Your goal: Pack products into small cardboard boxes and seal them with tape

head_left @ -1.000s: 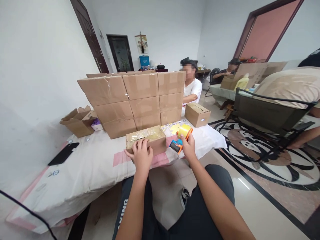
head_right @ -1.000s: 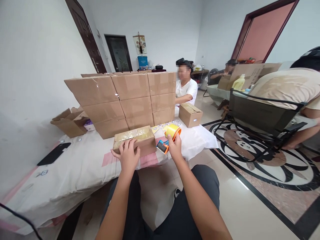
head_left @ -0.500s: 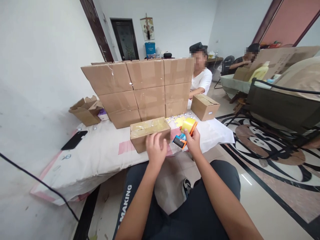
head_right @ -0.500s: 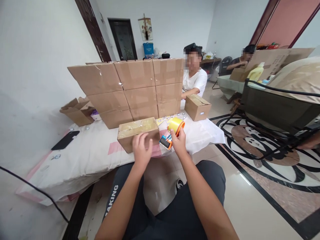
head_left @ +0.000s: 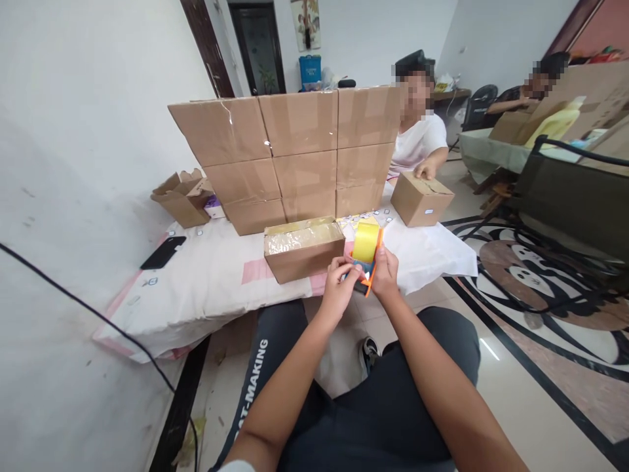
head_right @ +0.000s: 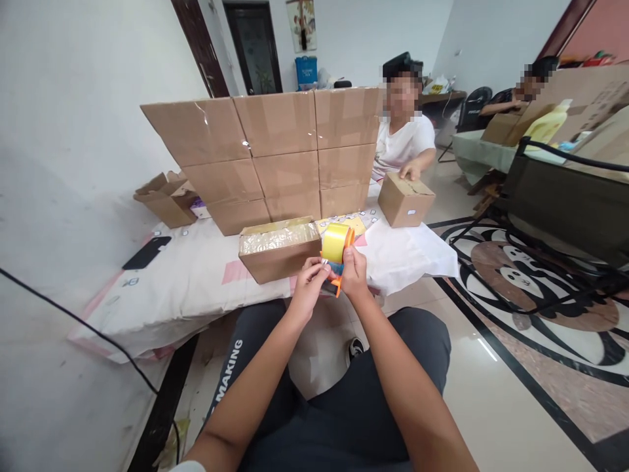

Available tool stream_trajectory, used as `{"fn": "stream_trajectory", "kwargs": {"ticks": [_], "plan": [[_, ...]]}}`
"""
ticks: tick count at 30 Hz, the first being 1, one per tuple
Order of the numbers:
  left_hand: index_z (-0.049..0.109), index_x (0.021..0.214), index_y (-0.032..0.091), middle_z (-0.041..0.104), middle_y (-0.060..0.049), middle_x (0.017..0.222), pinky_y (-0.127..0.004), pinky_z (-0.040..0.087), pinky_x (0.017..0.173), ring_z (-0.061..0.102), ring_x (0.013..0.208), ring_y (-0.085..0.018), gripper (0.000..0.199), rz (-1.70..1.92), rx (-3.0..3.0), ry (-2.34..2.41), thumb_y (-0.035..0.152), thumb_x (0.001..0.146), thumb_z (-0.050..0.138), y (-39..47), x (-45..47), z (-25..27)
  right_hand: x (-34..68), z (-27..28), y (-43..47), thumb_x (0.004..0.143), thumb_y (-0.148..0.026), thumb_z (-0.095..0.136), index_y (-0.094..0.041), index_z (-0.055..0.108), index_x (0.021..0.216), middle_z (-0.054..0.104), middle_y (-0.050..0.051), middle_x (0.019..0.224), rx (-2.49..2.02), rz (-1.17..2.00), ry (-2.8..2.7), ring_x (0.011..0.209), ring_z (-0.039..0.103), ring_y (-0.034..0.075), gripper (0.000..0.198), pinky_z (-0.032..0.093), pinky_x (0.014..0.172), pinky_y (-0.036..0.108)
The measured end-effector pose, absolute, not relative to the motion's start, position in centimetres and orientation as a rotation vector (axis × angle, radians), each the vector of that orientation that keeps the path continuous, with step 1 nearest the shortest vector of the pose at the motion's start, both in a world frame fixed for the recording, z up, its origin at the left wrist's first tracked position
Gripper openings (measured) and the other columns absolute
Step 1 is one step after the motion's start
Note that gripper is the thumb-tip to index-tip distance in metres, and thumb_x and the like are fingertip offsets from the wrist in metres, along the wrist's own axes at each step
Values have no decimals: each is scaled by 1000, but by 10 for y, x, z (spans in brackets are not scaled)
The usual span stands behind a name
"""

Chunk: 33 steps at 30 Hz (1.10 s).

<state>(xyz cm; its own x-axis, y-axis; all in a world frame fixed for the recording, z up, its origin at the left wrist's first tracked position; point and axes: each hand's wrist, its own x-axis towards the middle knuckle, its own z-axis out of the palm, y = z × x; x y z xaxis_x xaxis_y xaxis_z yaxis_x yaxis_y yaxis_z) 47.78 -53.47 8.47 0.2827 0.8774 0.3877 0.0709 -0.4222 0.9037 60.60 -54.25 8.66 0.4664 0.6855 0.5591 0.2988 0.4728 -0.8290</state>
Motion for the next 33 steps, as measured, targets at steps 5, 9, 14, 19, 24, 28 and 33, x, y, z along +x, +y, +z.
{"fn": "stream_trajectory", "kwargs": {"ticks": [5, 9, 14, 19, 24, 28, 33], "plan": [[77, 77, 25, 60, -6, 113, -37, 41, 103, 54, 112, -22, 23, 1270, 1809, 974, 32, 92, 62, -554, 483, 98, 628, 86, -533, 96, -65, 39, -22, 40, 62, 39, -2, 58, -1139, 92, -1086, 54, 36, 12, 55, 29, 52, 29], [75, 69, 23, 63, -6, 106, -34, 44, 97, 58, 107, -21, 28, 1209, 1730, 851, 29, 92, 59, -563, 486, 106, 649, 86, -519, 97, -64, 38, -22, 39, 64, 37, -3, 60, -1123, 14, -905, 56, 35, 12, 53, 28, 54, 28], [71, 73, 19, 65, 0, 69, -26, 43, 67, 58, 69, -14, 31, 965, 1559, 739, 38, 92, 56, -552, 481, 98, 655, 88, -512, 97, -63, 39, -22, 37, 64, 35, -4, 60, -1136, 0, -927, 56, 33, 11, 53, 27, 55, 28], [69, 72, 16, 52, 5, 47, -24, 34, 52, 46, 45, -10, 32, 793, 1499, 721, 46, 83, 66, -542, 480, 84, 656, 96, -518, 97, -63, 39, -22, 38, 66, 35, -4, 61, -1115, 46, -847, 56, 32, 11, 51, 30, 55, 27], [69, 74, 16, 46, 7, 42, -23, 30, 51, 41, 40, -8, 35, 727, 1459, 714, 50, 79, 69, -548, 480, 90, 669, 96, -523, 98, -60, 40, -22, 39, 64, 36, -4, 59, -1157, -36, -934, 54, 33, 12, 51, 26, 54, 28], [67, 72, 16, 45, 8, 40, -23, 29, 50, 40, 39, -7, 36, 714, 1466, 714, 51, 79, 69, -550, 475, 94, 671, 92, -522, 98, -61, 40, -22, 41, 63, 38, -4, 58, -1190, -37, -980, 55, 35, 12, 53, 27, 55, 28], [65, 71, 16, 49, 7, 51, -22, 29, 48, 43, 41, -6, 37, 734, 1481, 699, 51, 81, 67, -551, 476, 89, 659, 92, -516, 89, -64, 54, -21, 46, 64, 42, -5, 58, -1012, 180, -790, 53, 37, 10, 51, 33, 52, 25]]}}
